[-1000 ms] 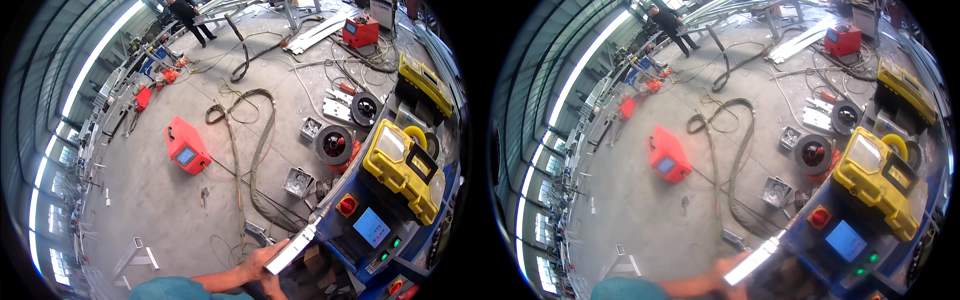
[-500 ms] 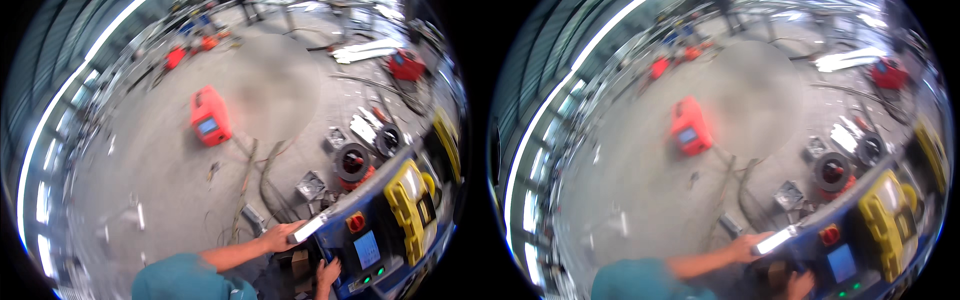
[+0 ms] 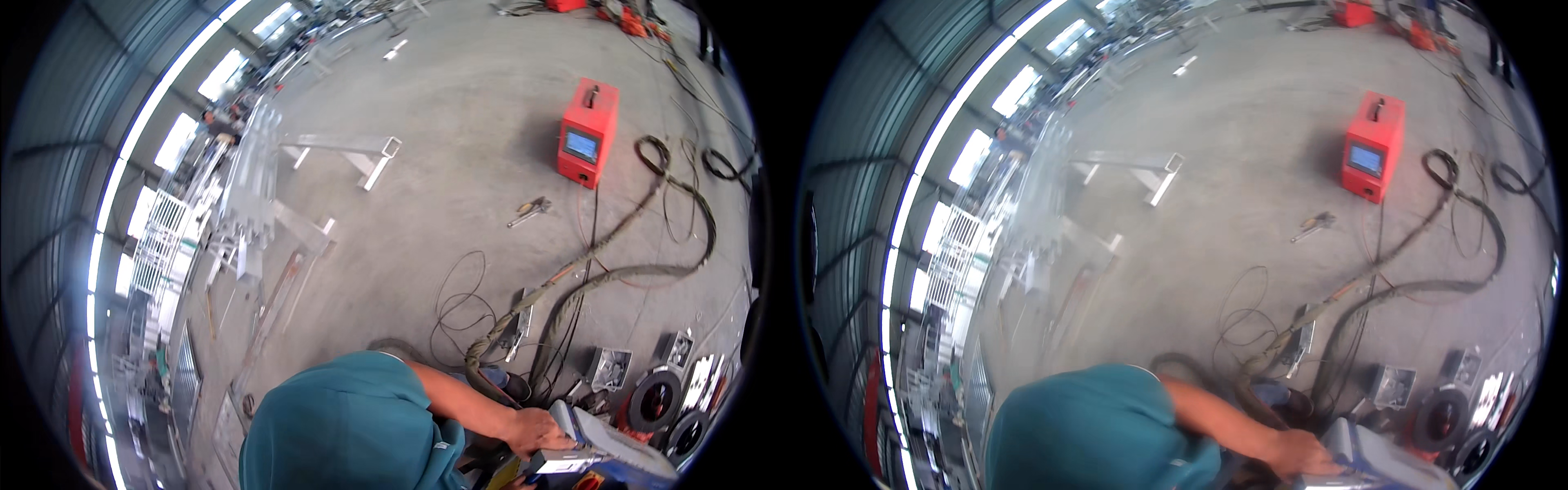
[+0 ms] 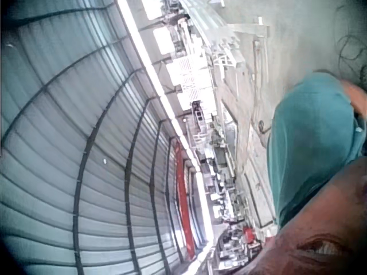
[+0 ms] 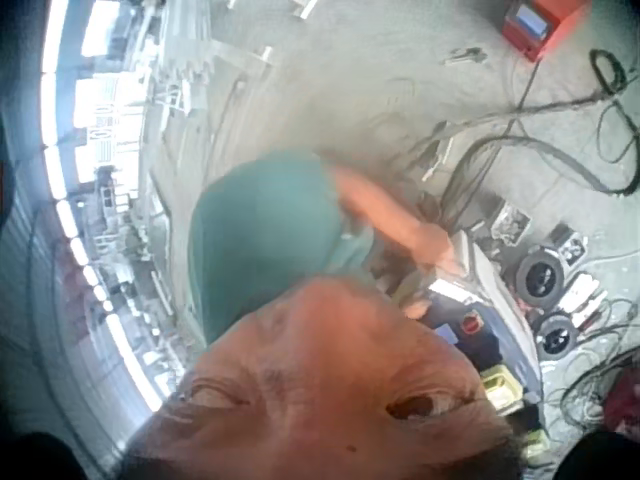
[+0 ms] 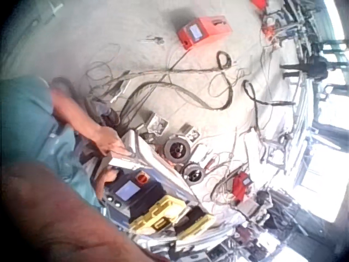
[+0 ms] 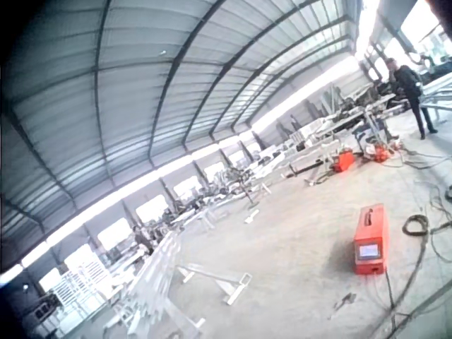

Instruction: The person sits on the floor and uses a handheld laser welding tool to weld a metal bracket. They periodically stand to adjust settings on a nearby control panel before resuming welding.

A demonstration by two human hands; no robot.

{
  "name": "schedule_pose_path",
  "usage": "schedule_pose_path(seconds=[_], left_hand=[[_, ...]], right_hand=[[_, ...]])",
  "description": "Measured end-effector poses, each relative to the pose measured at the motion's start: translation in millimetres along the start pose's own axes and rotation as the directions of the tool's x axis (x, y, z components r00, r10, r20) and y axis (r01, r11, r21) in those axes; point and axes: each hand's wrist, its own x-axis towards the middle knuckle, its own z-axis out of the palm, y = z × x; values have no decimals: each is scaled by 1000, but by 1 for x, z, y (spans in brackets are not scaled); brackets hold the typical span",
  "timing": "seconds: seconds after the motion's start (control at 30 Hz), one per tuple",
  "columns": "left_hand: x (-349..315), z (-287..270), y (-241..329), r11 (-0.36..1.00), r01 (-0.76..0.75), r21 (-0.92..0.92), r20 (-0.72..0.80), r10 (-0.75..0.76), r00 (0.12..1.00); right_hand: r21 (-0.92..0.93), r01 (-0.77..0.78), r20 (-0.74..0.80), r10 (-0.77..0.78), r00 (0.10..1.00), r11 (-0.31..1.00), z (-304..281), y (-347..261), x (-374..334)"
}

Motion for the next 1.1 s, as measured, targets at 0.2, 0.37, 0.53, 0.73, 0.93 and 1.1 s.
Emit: schedule_pose_path(seconds=[0.2,0.37,0.53,0.73,0.93,1.1], left_hand=[[-4,-3,4,1000,-11,-12,-167,8,986],[-2,-17,3,997,-55,-60,-147,46,988],[4,-29,-1,990,-136,-23,-91,133,987],[24,-10,26,980,27,-198,15,-24,1000],[37,7,-1,979,-14,-205,94,34,995],[46,3,-3,976,5,-218,77,12,997]], right_hand=[[-9,66,22,-66,998,998,-3,-1,6],[8,36,23,-36,999,999,10,-1,-3],[-30,131,-182,-134,974,991,74,18,-13],[103,-427,165,408,898,898,3,30,7],[159,-507,210,472,856,847,29,3,-1],[235,-521,306,447,841,820,12,-18,1]])
